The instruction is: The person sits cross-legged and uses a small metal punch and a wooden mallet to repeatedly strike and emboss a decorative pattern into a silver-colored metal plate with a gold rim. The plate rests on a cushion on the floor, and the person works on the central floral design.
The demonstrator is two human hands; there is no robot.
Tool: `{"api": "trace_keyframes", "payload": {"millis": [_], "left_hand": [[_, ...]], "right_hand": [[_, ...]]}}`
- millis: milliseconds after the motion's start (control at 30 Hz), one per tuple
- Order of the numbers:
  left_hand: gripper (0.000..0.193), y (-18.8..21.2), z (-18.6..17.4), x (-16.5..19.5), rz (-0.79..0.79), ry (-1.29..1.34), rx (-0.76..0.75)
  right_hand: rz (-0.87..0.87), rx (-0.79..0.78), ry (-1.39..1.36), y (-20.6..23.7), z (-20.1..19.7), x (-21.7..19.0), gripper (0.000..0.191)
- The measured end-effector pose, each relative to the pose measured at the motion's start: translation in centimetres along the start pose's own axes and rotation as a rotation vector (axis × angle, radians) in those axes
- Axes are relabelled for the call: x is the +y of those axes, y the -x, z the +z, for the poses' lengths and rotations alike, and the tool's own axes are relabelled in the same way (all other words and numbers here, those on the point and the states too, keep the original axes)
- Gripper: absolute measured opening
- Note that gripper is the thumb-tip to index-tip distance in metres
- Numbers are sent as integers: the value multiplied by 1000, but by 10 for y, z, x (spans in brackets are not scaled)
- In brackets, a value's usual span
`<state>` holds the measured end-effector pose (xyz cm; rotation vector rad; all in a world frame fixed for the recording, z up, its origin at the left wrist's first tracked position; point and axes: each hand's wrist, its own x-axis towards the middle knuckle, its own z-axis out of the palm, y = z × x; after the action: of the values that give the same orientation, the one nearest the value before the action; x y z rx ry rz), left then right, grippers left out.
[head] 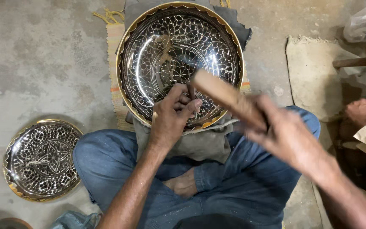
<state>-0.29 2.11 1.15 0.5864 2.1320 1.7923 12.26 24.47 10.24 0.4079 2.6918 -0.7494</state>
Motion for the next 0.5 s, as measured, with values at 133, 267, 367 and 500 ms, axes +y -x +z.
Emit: {"api": "trace_keyframes", "payload": {"millis": [133, 267, 367, 500], "left_hand": [[25, -4, -4, 2, 56, -95, -22], [22, -4, -5, 3, 122, -105, -11], [22, -4, -4, 2, 143, -121, 1], [21, -4, -3, -4, 171, -78, -8]], "right_hand": [[-273, 198, 217, -22, -32, -12, 33], [-310, 307, 590, -27, -40, -18, 38], [-317, 315, 601, -29, -40, -21, 33], [-266, 329, 614, -34, -42, -21, 28]]}}
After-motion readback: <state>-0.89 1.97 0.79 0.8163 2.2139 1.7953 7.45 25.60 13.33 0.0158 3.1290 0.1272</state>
